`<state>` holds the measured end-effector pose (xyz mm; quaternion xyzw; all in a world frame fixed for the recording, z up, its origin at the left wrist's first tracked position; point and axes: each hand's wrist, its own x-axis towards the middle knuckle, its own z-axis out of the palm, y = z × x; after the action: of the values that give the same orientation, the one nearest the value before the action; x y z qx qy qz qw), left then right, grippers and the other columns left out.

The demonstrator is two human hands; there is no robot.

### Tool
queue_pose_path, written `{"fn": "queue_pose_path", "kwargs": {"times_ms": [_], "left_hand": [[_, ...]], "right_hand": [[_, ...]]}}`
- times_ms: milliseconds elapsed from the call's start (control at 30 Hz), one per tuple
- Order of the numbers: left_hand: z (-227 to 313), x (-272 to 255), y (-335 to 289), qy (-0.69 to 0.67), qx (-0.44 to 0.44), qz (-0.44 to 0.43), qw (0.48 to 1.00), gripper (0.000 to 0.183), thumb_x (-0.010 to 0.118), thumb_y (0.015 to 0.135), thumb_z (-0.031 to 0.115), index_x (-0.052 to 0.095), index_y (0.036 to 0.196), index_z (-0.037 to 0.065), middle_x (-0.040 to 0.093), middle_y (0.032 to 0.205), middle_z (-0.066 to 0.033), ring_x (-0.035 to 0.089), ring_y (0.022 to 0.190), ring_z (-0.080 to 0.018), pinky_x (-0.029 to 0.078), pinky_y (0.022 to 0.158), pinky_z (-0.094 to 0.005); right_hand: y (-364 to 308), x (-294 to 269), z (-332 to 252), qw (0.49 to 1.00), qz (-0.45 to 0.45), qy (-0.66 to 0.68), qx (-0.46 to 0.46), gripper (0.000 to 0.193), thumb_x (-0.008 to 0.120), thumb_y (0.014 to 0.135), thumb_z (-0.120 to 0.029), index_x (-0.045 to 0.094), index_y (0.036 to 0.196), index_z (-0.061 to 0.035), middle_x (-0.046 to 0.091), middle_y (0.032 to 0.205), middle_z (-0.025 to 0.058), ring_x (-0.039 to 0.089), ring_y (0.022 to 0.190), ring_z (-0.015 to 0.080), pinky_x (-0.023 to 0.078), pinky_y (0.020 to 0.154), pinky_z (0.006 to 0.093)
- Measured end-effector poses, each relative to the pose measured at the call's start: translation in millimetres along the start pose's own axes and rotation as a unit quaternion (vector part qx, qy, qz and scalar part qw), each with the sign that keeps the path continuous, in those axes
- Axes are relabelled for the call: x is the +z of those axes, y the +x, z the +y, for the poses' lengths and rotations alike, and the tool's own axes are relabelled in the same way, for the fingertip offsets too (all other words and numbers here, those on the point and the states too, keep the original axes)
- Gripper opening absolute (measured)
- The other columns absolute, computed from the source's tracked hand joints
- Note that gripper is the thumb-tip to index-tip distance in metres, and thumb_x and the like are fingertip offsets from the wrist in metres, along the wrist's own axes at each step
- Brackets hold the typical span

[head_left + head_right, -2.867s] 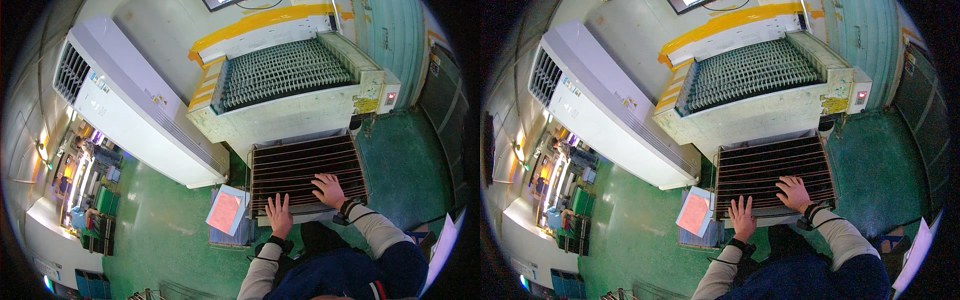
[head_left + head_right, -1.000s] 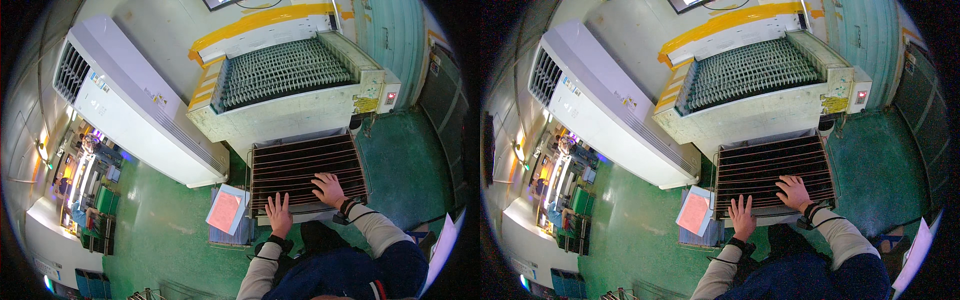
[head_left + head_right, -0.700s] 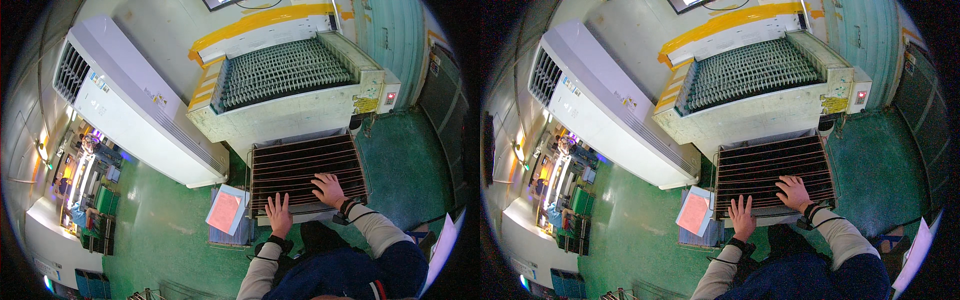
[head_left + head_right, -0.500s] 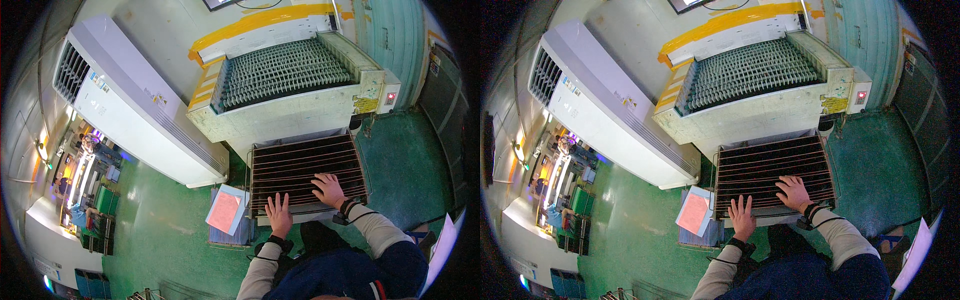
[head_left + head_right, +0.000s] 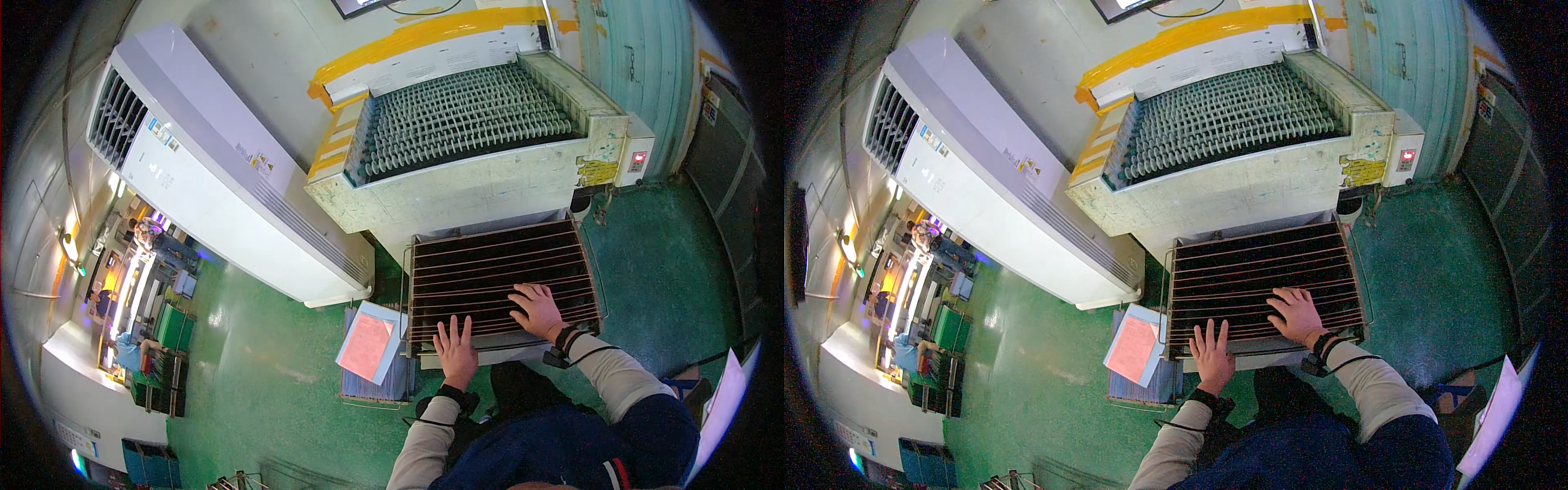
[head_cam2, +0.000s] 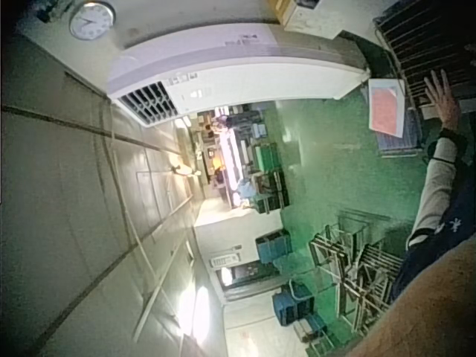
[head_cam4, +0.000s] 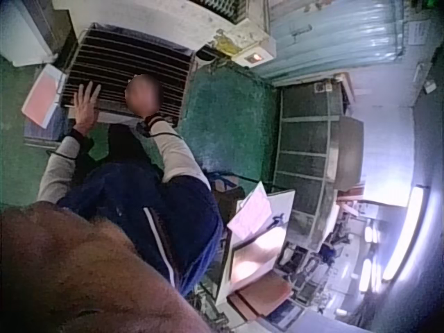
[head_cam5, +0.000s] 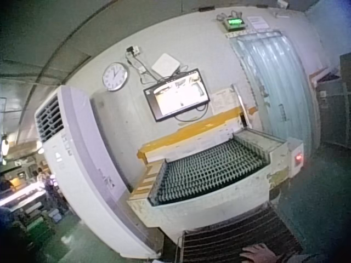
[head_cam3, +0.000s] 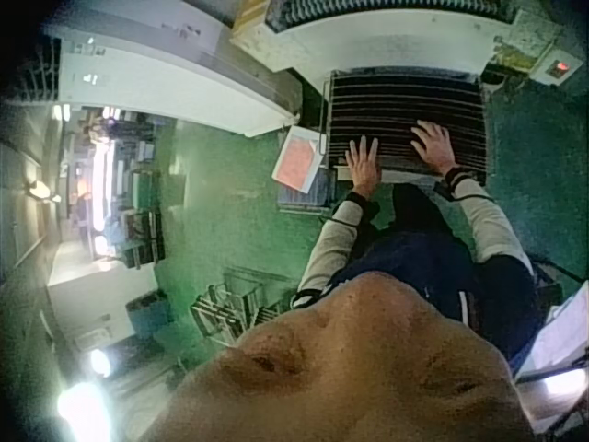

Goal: The recorder is transferring dark glass or plastic panels from a storage rack into a processing machine.

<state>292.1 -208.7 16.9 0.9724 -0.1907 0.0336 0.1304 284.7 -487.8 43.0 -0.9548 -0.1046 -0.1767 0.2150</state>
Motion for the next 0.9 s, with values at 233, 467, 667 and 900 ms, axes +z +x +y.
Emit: {"fn": "queue_pose_path", "kwargs": {"times_ms": [233, 467, 667, 900], "left_hand": [[-0.2, -0.3, 0.0, -0.001, -0.001, -0.001, 1.000, 0.108, 0.085, 0.084, 0.017, 0.027, 0.174, 0.031, 0.022, 0.180, -0.0117, 0.012, 0.165, -0.0489, 0.013, 0.131, -0.0689], [-1.6, 1.6, -0.3, -0.008, 0.003, 0.001, 1.000, 0.103, 0.081, 0.087, 0.017, 0.027, 0.174, 0.030, 0.021, 0.180, -0.0120, 0.011, 0.165, -0.0495, 0.012, 0.131, -0.0691], [-1.4, 0.9, -0.3, -0.009, 0.001, 0.002, 1.000, 0.102, 0.078, 0.087, 0.016, 0.028, 0.174, 0.030, 0.021, 0.180, -0.0117, 0.011, 0.165, -0.0487, 0.011, 0.131, -0.0687], [-0.7, 0.5, -0.2, -0.008, -0.003, -0.002, 1.000, 0.102, 0.079, 0.086, 0.016, 0.029, 0.173, 0.030, 0.022, 0.180, -0.0116, 0.011, 0.165, -0.0485, 0.011, 0.131, -0.0686]], "right_hand": [[-0.2, 1.9, 1.3, 1.000, 0.003, 0.000, -0.002, 0.047, 0.075, 0.096, -0.034, 0.070, 0.138, -0.0134, 0.058, 0.153, 0.0118, 0.052, 0.140, 0.0350, 0.039, 0.116, 0.0529], [-0.4, 1.7, 1.4, 1.000, -0.010, 0.006, 0.006, 0.046, 0.075, 0.098, -0.037, 0.070, 0.137, -0.0139, 0.057, 0.154, 0.0118, 0.051, 0.142, 0.0360, 0.038, 0.117, 0.0567], [0.1, 0.2, -0.6, 1.000, 0.002, -0.004, 0.000, 0.047, 0.075, 0.095, -0.034, 0.071, 0.137, -0.0134, 0.059, 0.152, 0.0119, 0.053, 0.139, 0.0349, 0.039, 0.116, 0.0528], [0.1, 0.3, -0.9, 1.000, 0.006, -0.001, 0.001, 0.047, 0.076, 0.095, -0.033, 0.071, 0.137, -0.0134, 0.059, 0.151, 0.0121, 0.053, 0.139, 0.0350, 0.039, 0.116, 0.0527]]}}
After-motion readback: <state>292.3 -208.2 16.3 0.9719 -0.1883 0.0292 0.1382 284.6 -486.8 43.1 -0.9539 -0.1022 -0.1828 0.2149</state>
